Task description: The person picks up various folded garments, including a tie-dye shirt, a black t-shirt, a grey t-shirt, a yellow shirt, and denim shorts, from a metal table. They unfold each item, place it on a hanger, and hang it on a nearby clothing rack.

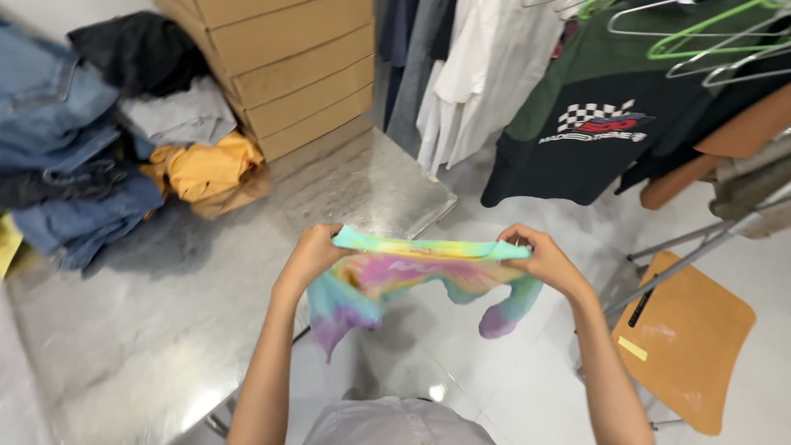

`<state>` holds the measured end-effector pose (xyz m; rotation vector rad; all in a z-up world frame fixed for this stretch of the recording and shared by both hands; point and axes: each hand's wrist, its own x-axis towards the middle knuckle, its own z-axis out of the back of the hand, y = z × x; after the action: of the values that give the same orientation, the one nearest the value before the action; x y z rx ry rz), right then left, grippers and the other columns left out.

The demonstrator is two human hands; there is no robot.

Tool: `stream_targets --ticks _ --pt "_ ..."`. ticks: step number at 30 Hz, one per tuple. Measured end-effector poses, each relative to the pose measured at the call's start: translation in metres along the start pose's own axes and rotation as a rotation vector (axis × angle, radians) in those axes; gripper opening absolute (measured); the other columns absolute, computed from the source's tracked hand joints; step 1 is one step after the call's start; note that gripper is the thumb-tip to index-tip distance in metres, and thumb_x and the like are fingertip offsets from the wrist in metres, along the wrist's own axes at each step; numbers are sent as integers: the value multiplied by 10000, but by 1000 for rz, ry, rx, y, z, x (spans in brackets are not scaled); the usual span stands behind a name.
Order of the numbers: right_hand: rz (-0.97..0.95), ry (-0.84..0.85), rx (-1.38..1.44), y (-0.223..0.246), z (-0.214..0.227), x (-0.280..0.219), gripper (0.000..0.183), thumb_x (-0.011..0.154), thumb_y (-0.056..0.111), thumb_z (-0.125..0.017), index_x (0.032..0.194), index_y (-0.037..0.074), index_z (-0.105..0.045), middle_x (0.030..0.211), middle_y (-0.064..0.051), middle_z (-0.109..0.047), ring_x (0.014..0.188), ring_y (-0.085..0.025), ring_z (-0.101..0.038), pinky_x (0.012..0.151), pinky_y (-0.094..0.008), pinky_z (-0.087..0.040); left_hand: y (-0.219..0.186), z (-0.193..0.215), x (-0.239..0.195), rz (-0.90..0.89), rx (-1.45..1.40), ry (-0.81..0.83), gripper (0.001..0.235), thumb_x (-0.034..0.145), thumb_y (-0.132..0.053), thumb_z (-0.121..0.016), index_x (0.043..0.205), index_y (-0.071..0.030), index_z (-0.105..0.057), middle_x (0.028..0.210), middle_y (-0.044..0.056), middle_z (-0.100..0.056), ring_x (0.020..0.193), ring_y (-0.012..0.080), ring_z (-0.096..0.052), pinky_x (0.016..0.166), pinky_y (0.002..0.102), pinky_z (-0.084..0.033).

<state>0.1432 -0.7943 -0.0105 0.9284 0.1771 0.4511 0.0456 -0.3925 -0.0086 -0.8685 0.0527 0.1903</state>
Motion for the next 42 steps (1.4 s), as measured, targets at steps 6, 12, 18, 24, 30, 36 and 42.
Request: stream_targets --ticks 6,12,18,24,30,36,42 --pt "-65 -233 76 16 -8 -16 422 722 -76 -790 1101 104 -740 746 -85 -621 758 -201 -552 782 -370 -487 24 16 34 -197 -424 80 331 695 23 -810 973 -92 -673 808 38 -738 804 155 -630 812 290 -485" --pt "3 -549 1 -2 -13 -35 303 739 -76 -769 964 127 -747 588 17 -397 606 -100 -416 607 -241 -387 27 12 59 -229 -501 318 259 708 -155 -914 898 -118 -743 753 -67 -718 745 62 -581 736 226 -494" --pt "-167 -258 446 37 15 -55 190 813 73 -783 995 67 -726 615 11 -655 505 -61 -584 499 -200 -475 -1 -9 88 -212 -472 177 167 820 -241 -877 933 -162 -784 739 -34 -738 725 44 -584 722 231 -501" --pt "-54 -630 -206 -29 49 -46 184 817 123 -829 984 108 -752 534 -51 -528 489 -153 -528 534 -282 -423 -42 -38 111 -350 -131 357 273 741 -255 -887 900 -86 -743 774 70 -769 755 198 -643 786 368 -517" --pt "-198 -300 -79 -10 123 -37 277 770 101 -847 1044 111 -804 573 -47 -542 582 -152 -499 605 -323 -457 -101 -62 142 -337 -67 327 272 762 -250 -866 785 -44 -691 648 83 -688 672 223 -611 717 359 -499" --pt "-89 -534 284 -107 198 -25 210 983 95 -573 1100 71 -746 664 12 -514 599 -74 -483 597 -216 -438 -192 -120 178 -385 -252 231 300 832 -322 -854 704 -116 -678 536 -59 -523 610 85 -493 629 254 -451" --pt "-111 -983 278 -131 251 -11 198 1030 220 -669 1198 120 -703 865 -40 -684 681 -44 -558 627 -176 -443 -225 -195 242 -388 -324 211 274 836 -346 -857 695 -176 -696 535 -85 -543 603 49 -463 608 223 -429"
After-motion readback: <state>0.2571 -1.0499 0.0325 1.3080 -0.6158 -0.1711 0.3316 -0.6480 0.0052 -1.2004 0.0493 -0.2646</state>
